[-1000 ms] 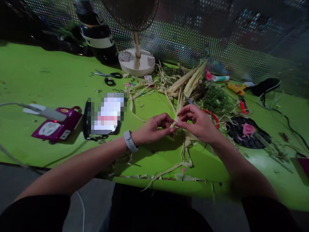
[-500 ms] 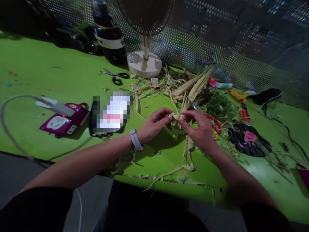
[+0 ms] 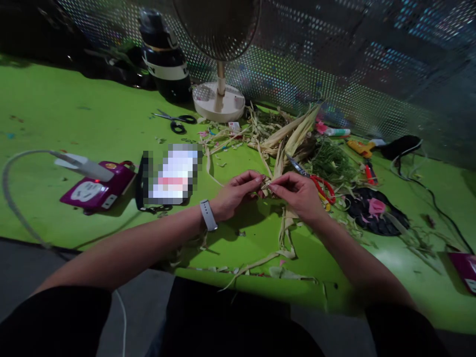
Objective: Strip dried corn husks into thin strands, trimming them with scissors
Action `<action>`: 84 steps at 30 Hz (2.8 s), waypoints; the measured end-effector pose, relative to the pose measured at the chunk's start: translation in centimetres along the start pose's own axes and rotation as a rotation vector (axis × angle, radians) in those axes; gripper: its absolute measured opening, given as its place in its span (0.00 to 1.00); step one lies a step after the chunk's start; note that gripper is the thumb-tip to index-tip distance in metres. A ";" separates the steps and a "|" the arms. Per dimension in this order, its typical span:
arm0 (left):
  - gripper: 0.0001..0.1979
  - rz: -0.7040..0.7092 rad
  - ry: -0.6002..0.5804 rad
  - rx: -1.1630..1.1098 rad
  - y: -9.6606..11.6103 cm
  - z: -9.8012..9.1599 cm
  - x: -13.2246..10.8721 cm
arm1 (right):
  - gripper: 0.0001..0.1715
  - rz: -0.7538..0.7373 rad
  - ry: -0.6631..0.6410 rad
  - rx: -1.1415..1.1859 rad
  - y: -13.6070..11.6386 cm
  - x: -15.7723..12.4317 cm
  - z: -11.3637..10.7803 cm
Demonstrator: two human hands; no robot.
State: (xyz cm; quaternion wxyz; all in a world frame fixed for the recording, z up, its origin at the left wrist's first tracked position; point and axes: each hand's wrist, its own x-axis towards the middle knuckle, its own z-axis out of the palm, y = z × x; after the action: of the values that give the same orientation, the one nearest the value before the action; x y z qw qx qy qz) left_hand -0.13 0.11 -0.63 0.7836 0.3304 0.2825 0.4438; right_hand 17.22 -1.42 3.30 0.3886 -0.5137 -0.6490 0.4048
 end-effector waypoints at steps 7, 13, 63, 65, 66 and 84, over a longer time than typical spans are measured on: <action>0.15 -0.036 -0.108 0.057 0.4 -0.1 -0.1 | 0.15 0.124 -0.159 0.086 -0.6 0.6 -1.1; 0.14 0.018 -0.243 0.201 1.4 -0.7 0.1 | 0.19 0.214 -0.222 0.221 -0.7 0.7 -1.5; 0.18 0.172 -0.087 0.142 0.4 0.5 -0.5 | 0.11 -0.902 0.294 -0.867 1.8 -1.0 0.6; 0.17 0.212 -0.080 0.191 0.5 0.6 -0.6 | 0.12 -0.938 0.279 -0.925 2.0 -1.0 0.6; 0.17 0.228 -0.079 0.213 0.6 0.6 -0.7 | 0.12 -0.965 0.267 -0.948 2.1 -0.9 0.5; 0.18 0.045 -0.102 0.143 0.8 -0.1 0.0 | 0.10 -0.936 0.240 -0.811 2.2 -0.6 0.1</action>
State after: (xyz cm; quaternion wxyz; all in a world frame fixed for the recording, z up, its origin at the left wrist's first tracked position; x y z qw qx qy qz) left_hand -0.60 0.39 -0.07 0.7613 0.4137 0.2657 0.4226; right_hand 17.98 -1.66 1.17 0.3692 -0.3237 -0.8586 -0.1469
